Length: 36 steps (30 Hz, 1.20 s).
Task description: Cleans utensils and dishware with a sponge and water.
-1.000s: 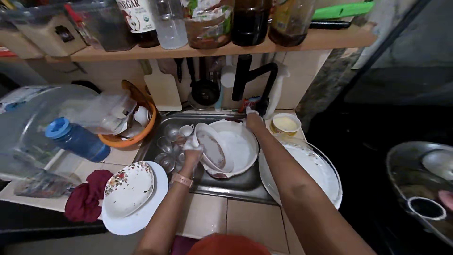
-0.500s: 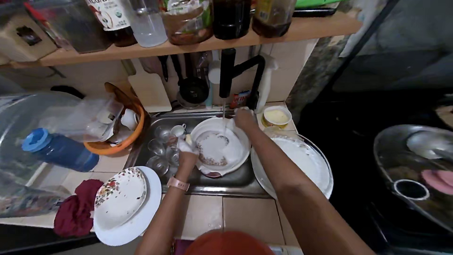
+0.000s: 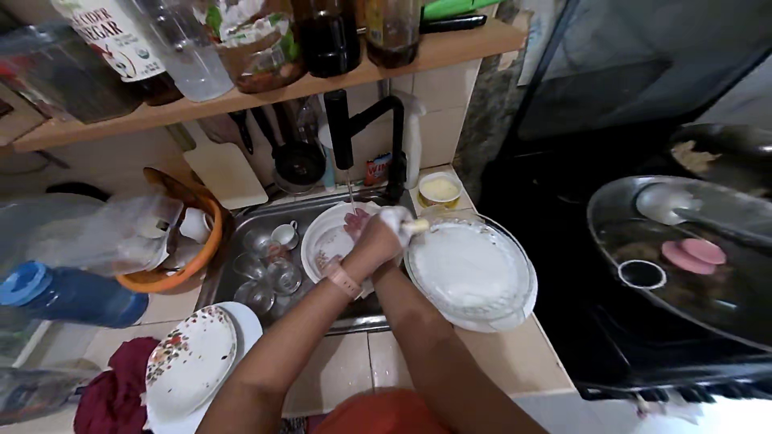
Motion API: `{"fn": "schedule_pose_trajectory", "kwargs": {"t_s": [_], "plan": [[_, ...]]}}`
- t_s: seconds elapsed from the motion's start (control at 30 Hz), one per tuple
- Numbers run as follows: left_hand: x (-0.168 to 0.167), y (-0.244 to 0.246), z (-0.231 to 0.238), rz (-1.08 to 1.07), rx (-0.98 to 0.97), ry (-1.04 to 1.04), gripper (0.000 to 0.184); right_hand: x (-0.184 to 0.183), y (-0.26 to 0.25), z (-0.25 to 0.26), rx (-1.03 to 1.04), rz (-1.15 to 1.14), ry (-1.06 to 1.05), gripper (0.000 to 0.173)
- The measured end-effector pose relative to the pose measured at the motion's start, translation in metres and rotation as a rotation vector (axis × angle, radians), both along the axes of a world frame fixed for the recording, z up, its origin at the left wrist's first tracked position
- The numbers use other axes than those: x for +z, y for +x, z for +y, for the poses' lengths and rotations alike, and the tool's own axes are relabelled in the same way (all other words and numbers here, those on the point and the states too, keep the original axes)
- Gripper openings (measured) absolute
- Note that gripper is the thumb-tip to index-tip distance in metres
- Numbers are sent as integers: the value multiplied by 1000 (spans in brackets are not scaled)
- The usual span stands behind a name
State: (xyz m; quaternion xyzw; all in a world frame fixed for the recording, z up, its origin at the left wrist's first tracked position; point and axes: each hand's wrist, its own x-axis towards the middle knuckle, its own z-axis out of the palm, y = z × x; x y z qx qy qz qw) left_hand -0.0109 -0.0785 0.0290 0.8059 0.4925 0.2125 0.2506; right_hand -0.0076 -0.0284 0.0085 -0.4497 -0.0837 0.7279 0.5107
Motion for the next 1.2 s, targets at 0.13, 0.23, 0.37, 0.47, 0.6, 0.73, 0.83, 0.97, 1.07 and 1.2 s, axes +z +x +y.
{"fn": "schedule_pose_trajectory", "kwargs": {"t_s": [0.13, 0.23, 0.37, 0.47, 0.6, 0.73, 0.83, 0.97, 1.07, 1.2], "plan": [[-4, 27, 2, -66, -65, -116, 33, -82, 42, -56, 291, -276, 483, 43], [-7, 13, 9, -124, 19, -164, 39, -69, 47, -56, 692, -1042, 435, 41], [-66, -38, 39, -129, 192, -269, 36, -117, 28, -28, 1152, -1419, 313, 49], [-100, -73, 49, 134, 311, -407, 40, -125, 23, -21, 1210, -1444, 275, 49], [-96, -103, 34, 476, 593, -444, 43, -121, 24, -1, 1009, -1300, 288, 44], [-111, -130, 34, 482, 701, -393, 43, -106, 16, 25, 603, -1118, 349, 34], [-115, -138, 32, 449, 673, -398, 43, -108, 7, 53, 396, -993, 357, 31], [-111, -143, 23, 399, 647, -452, 47, -110, 15, 58, 684, -1425, 232, 44], [-112, -148, 15, 355, 646, -461, 45, -146, 18, 50, 825, -1588, 143, 51], [-112, -160, 8, 283, 665, -492, 47, -160, 9, 28, 902, -1616, 6, 49]]}}
